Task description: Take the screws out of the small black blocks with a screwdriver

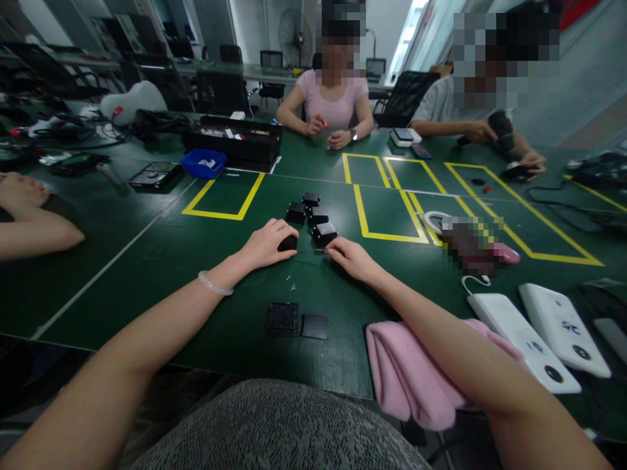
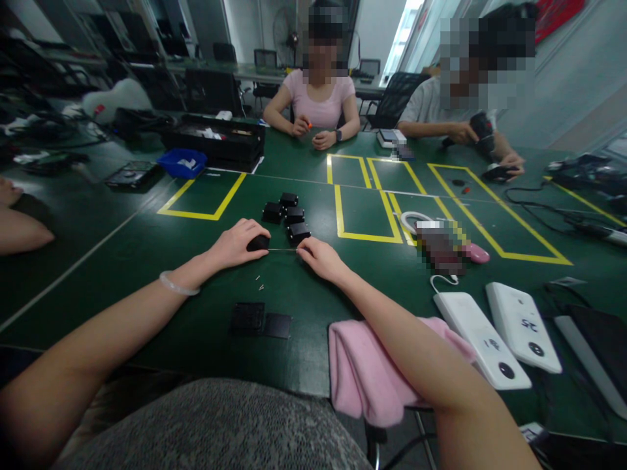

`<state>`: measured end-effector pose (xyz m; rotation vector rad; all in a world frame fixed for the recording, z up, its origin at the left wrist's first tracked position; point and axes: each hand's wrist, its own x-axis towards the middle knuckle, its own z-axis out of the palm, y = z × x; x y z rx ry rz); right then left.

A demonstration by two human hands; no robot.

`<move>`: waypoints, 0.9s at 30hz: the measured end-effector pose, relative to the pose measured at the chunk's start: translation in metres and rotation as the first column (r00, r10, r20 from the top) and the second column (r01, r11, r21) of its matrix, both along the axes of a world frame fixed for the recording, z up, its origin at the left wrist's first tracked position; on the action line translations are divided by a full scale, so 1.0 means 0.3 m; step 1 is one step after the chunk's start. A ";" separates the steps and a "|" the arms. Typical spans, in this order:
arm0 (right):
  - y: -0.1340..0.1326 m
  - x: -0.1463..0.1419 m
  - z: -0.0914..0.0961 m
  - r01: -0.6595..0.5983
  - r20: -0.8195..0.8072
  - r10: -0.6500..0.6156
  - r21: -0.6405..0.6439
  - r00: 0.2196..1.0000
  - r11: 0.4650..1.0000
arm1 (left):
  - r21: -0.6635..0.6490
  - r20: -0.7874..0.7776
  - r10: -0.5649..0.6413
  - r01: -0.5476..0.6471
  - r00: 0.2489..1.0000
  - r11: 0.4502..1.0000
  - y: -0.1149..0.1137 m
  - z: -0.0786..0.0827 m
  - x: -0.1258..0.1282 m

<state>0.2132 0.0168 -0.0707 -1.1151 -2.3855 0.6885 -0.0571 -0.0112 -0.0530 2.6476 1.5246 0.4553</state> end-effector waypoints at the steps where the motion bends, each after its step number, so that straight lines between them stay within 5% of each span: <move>1: 0.002 0.002 -0.002 -0.010 -0.010 0.010 0.011 1.000 1.000 | 0.000 0.003 -0.001 0.001 1.000 1.000 0.000 0.000 0.000; 15: 0.004 0.015 -0.003 -0.055 -0.195 0.030 -0.127 0.980 0.990 | -0.004 0.024 -0.012 0.012 1.000 1.000 -0.003 0.003 0.000; 27: 0.004 0.005 -0.012 -0.075 -0.471 -0.096 -0.330 0.877 0.941 | 0.014 0.026 -0.020 0.019 0.999 1.000 -0.007 -0.007 0.005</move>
